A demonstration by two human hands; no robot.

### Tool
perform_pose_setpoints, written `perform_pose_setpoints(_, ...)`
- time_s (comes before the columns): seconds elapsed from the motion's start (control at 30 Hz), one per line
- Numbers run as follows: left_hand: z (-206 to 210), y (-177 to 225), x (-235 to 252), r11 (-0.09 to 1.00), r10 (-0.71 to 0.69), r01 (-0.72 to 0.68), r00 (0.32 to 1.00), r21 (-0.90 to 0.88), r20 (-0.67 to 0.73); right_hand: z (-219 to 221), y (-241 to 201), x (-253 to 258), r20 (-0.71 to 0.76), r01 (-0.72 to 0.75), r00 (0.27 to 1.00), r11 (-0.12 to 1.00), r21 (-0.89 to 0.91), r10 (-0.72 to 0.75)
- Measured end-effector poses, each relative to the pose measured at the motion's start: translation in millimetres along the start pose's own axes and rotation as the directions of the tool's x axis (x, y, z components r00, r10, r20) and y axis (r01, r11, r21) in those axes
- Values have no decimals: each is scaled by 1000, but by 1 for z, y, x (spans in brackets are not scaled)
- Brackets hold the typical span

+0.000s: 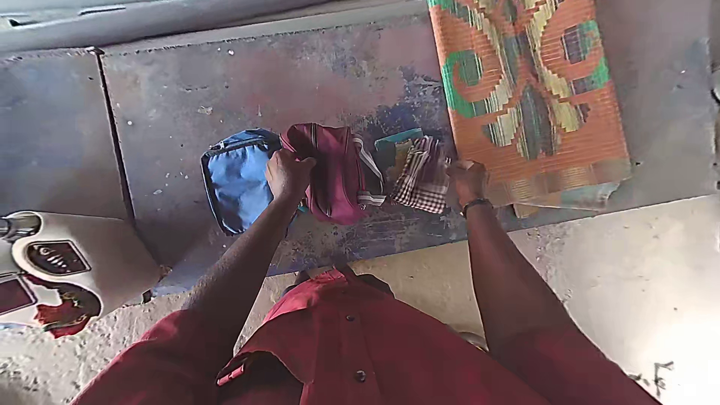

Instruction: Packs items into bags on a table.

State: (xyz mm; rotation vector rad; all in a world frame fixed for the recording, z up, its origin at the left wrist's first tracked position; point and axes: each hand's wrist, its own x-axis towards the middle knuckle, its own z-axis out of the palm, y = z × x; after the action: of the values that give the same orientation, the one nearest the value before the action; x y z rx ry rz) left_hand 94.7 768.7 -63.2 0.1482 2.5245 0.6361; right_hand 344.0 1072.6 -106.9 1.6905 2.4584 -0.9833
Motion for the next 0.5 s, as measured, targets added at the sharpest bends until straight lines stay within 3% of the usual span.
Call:
perform_pose_setpoints(0.17, -1, 6, -5, 999, 5, -5, 1000, 54, 4, 12, -85, -60, 43, 348, 936, 936, 47, -350)
perform_pose_setpoints(0.3, 5, 10, -22, 994, 107, -107, 994, -2, 27, 32, -149, -52, 104, 568, 814, 821, 55, -571)
perform_pose_setpoints(0.4, 6, 22, -49, 989, 149, -148, 983, -10, 104, 49, -197, -22, 258, 606, 771, 796, -16, -582)
perform_pose_setpoints(0.5, 4, 35, -70, 977, 214, -212, 961, -29, 176, 62, -235, 6, 449, 534, 799, 816, -224, -399)
